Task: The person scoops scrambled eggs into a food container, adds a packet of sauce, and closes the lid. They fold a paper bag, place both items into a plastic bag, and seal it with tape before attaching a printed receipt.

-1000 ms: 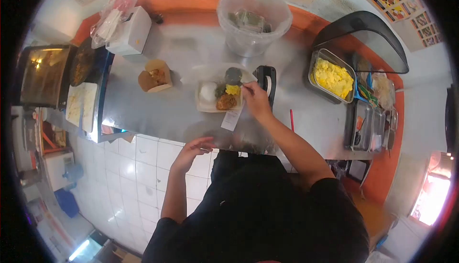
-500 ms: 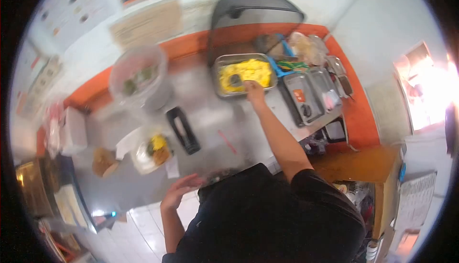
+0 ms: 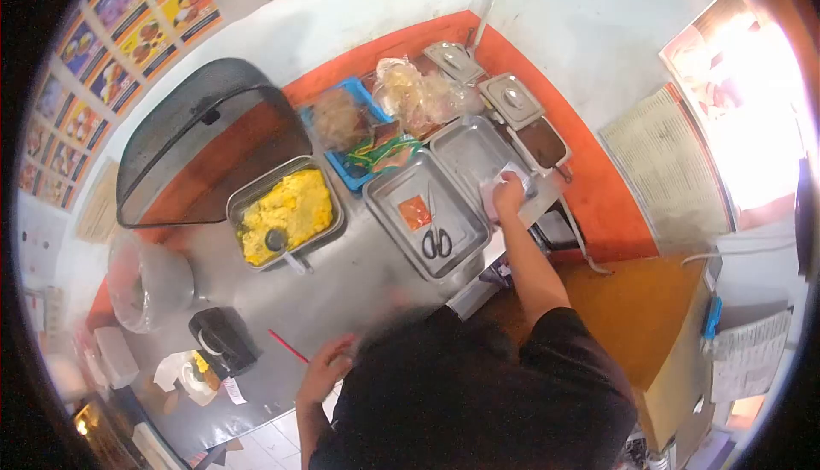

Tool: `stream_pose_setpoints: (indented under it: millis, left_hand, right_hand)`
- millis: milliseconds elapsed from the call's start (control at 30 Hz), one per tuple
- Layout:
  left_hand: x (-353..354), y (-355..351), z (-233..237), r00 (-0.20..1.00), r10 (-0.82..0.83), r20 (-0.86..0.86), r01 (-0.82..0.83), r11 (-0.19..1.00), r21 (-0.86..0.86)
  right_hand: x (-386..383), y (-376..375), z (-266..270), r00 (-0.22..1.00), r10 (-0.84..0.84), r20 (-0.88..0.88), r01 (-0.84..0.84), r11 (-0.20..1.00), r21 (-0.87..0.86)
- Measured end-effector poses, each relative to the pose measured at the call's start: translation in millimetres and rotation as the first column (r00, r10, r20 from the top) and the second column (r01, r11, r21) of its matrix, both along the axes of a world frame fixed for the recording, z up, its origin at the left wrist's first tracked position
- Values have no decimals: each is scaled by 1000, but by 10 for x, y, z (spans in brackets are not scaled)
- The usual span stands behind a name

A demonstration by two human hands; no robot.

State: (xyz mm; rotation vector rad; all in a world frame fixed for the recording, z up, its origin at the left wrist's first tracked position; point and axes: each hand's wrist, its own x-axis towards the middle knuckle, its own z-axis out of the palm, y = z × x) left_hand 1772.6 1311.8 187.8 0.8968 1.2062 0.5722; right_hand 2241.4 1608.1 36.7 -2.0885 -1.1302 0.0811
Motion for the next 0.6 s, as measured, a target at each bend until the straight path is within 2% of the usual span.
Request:
stream_pose_setpoints:
  millis: [67,133,167,233,267,367,400,433,500,600]
  left_hand:
    - [98,307,-267,999,11,-52,-10,1000,23]
    - [413,728,-189,998,24,-51,-22,999,42]
    - [591,980,-146,998,31,-49,-28,998,57]
    - [942,1446,-188,997,-74,-19,76,987,141]
    - [1151,1664,-188,992,-118,-37,123,977,172]
    - [1823,2247,-199,967,-243,-78,255,929,269]
    - [2056,2420,-236,966,-240,-99,258,927,274]
    - [2293,2552,-315,965,-235,-117,259,925,278]
    - [2770,2821,-758,993,-102,-56,116,852,510]
    - [3127,3064,-641,991,120,51,-128,812,570]
  right_hand:
    - [447,126,-230,988,147,51,-138,978,-156]
    - [642,255,-354,963,256,78,-227,935,-271]
    - [664,299,-337,963,262,65,-241,943,-229]
    - [704,296,-283,960,276,41,-267,952,-148]
    - [693,282,-180,949,299,100,-290,952,-95]
    - [492,209,240,980,169,-103,-163,985,63]
    - [364,171,501,984,131,-121,-128,991,31]
    - [305,151,523,958,151,-244,-138,988,72]
    - [197,117,543,857,206,-472,-149,976,156]
    - [-219,4,909,547,312,-777,-134,949,286]
